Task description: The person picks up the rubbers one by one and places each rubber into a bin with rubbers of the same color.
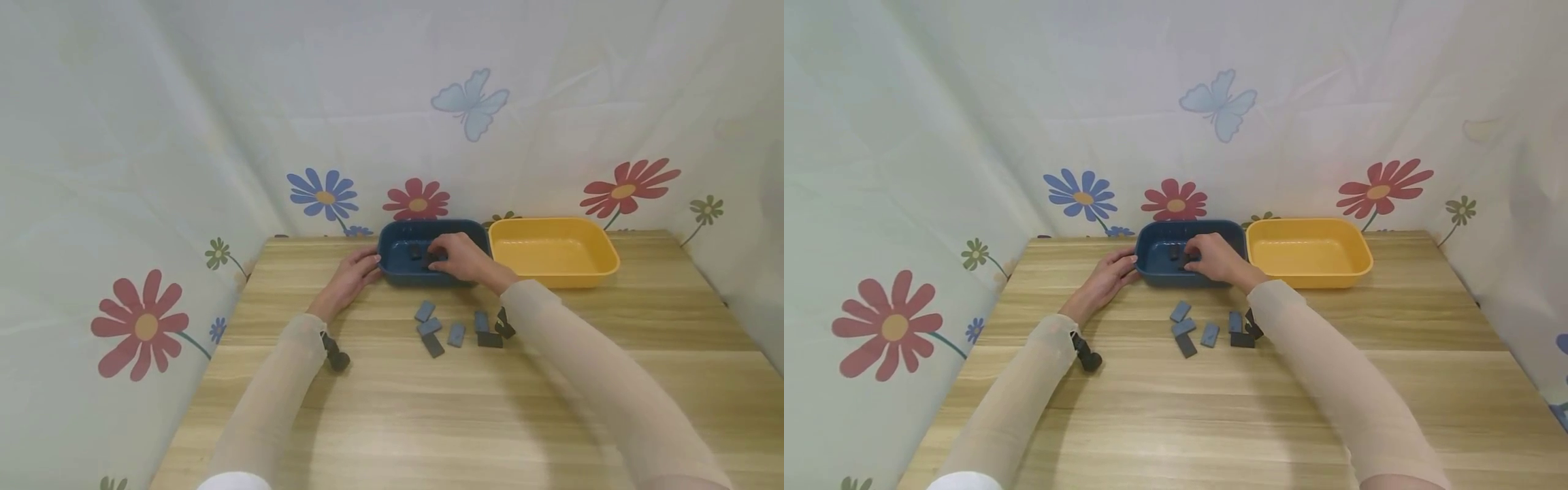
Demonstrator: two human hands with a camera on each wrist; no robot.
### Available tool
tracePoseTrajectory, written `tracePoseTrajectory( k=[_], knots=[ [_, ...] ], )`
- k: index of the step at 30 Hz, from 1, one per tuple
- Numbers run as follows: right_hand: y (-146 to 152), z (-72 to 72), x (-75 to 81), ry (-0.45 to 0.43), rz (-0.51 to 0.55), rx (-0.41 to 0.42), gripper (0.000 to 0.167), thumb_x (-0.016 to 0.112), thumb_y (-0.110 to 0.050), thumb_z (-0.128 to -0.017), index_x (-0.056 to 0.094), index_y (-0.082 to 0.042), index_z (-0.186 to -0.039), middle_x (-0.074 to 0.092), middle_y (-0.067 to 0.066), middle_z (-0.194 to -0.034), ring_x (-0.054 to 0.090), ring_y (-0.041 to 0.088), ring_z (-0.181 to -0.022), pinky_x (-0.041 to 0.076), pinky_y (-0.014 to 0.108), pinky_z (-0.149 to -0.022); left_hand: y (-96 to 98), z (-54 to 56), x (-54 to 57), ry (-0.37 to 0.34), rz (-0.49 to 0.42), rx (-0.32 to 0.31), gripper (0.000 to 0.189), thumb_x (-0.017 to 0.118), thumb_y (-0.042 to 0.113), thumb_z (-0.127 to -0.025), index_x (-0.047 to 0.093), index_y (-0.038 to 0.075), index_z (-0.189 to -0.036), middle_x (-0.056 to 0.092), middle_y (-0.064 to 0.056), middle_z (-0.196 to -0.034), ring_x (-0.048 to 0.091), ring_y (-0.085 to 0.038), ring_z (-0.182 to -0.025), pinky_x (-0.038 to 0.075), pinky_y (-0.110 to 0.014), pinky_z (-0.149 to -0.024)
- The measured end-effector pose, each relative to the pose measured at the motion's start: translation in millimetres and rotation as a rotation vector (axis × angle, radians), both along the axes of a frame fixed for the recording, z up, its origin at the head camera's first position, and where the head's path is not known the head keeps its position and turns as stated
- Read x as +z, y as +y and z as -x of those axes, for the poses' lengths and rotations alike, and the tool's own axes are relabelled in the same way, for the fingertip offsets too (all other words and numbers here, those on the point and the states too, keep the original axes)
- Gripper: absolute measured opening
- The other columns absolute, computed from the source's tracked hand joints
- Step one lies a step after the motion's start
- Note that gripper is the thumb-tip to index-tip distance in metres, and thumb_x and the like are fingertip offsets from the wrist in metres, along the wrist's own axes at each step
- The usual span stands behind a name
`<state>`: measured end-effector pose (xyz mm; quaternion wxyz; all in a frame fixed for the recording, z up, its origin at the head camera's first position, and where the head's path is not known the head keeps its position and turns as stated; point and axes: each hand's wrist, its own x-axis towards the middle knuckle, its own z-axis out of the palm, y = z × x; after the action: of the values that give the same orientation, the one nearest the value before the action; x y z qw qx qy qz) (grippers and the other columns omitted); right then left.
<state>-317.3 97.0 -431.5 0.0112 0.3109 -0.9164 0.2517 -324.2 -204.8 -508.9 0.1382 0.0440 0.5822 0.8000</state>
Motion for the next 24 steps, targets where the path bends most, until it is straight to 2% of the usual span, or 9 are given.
tracePoseTrajectory(
  k=[8, 16, 24],
  knots=[
    [-17.6, 11.5, -2.5, -0.113, -0.072, -0.027, 0.031, 0.084, -0.019, -0.094, 0.078, -0.003, -0.119, 0.077, 0.012, -0.116, 0.069, 0.029, -0.11, 0.059, 0.045, -0.099, -3.4, 0.8, -3.0, -0.009, -0.016, -0.001, 0.046, 0.056, 0.003, -0.109, 0.047, -0.006, -0.153, 0.049, -0.024, -0.155, 0.052, -0.035, -0.143, 0.053, -0.041, -0.114],
    [-24.2, 16.9, -6.1, -0.122, -0.092, -0.009, 0.028, 0.087, -0.02, -0.091, 0.079, -0.004, -0.113, 0.078, 0.01, -0.107, 0.071, 0.026, -0.103, 0.06, 0.042, -0.096, -2.1, -0.3, -1.9, -0.01, -0.004, -0.002, 0.045, 0.057, 0.004, -0.109, 0.047, -0.006, -0.153, 0.05, -0.024, -0.155, 0.052, -0.033, -0.143, 0.053, -0.04, -0.113],
    [-29.4, 20.1, -6.0, -0.153, -0.113, -0.009, 0.03, 0.086, -0.02, -0.092, 0.079, -0.004, -0.116, 0.078, 0.01, -0.11, 0.07, 0.025, -0.104, 0.06, 0.041, -0.098, -0.9, 0.5, -1.6, -0.004, -0.008, -0.002, 0.045, 0.056, 0.003, -0.109, 0.047, -0.007, -0.152, 0.05, -0.025, -0.155, 0.05, -0.036, -0.145, 0.053, -0.041, -0.114]
  ],
)
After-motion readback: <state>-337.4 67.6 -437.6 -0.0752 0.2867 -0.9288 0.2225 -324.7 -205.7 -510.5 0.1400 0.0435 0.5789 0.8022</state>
